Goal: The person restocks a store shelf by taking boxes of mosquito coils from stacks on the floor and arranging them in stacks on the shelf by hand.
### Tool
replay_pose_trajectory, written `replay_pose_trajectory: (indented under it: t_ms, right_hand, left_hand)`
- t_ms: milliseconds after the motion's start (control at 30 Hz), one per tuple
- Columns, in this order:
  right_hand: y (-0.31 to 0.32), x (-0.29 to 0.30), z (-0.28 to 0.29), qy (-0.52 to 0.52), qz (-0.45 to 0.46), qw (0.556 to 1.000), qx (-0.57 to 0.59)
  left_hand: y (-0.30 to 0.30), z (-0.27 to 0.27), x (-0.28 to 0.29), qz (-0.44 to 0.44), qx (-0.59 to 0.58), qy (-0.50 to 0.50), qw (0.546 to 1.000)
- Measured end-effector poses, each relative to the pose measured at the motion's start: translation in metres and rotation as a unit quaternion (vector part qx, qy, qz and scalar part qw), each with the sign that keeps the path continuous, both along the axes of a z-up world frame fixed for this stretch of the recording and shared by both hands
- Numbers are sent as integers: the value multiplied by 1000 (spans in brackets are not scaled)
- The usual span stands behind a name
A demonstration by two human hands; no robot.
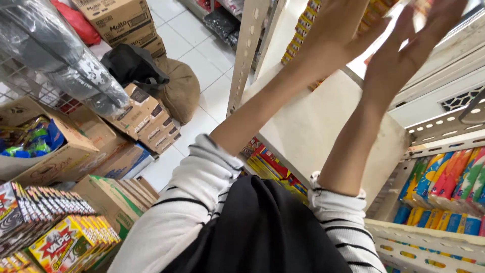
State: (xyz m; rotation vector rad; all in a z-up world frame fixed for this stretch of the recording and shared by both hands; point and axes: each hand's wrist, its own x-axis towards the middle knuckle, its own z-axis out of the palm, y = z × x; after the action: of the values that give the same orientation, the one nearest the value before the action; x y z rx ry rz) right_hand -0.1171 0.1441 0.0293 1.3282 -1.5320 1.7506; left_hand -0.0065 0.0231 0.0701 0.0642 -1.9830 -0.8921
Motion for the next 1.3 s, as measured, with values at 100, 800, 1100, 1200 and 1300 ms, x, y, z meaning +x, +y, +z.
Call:
replay_pose_trajectory:
  t_ms: [100,800,1100,1200,1300]
  right_hand:
    - [27,82,-23,1,-37,994,104]
    - [10,340,-204,-67,385,827,403]
    - [-31,433,-237,5,446,759,474]
    - [-49,474,-245,13,478,737,478]
    - [-48,513,-255,9,512,699,499]
  left_hand:
    - [22,-41,75,-26,-102,110,988]
    - [81,-285,431,280,282,-301,867]
    - [90,-304,545,401,221,-304,835]
    - [91,-312,591,436,208,-283,828]
    - [97,-335,639,479,222,-278,803]
